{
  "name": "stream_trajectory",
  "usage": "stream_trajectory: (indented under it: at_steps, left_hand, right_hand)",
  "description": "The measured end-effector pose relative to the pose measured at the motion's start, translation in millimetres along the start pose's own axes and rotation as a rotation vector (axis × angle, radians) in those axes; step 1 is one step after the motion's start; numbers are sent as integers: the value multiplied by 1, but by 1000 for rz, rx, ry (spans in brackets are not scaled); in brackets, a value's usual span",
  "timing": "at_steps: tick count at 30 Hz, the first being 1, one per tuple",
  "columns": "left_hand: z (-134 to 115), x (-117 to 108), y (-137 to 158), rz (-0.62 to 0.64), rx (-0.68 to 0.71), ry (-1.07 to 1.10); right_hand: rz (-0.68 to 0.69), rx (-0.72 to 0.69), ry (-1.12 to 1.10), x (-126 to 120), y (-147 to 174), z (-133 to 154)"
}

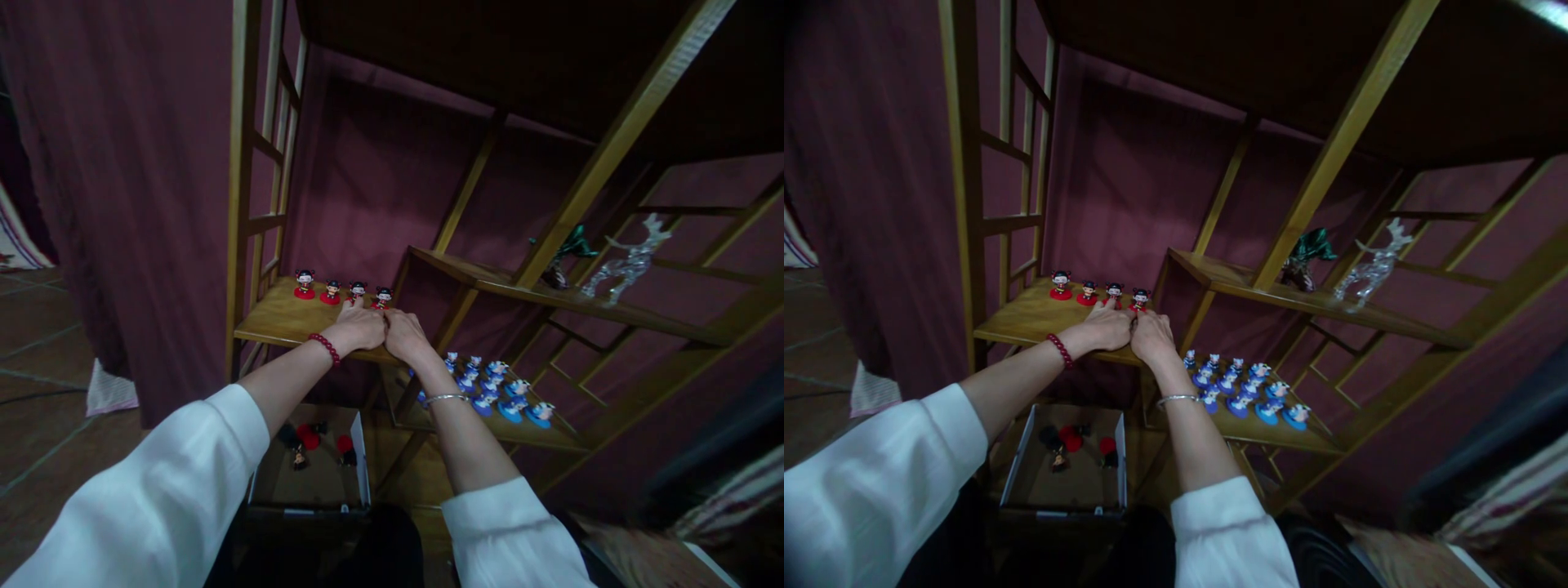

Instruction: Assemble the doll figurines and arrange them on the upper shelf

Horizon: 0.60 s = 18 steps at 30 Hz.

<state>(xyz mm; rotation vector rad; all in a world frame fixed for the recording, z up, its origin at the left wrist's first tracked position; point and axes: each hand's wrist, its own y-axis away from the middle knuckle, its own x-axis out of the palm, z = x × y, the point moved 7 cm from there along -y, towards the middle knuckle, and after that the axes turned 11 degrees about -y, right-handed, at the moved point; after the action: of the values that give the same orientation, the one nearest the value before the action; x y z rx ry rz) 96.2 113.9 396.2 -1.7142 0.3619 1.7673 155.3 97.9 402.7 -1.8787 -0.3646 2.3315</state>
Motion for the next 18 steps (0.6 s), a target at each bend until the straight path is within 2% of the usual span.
stream_trajectory:
  at_steps: [8,15,18]
  left_hand:
    - [-3,-8,9,-91,-28,-14]
    - [-5,-21,21,-141,-86,-32]
    - [-7,-27,30,-203,-85,-37]
  right_hand:
    - [-30,18,-9,-2,2,1]
    - [-102,66,-11,-7,5,1]
    - [-135,76,-40,-9,8,1]
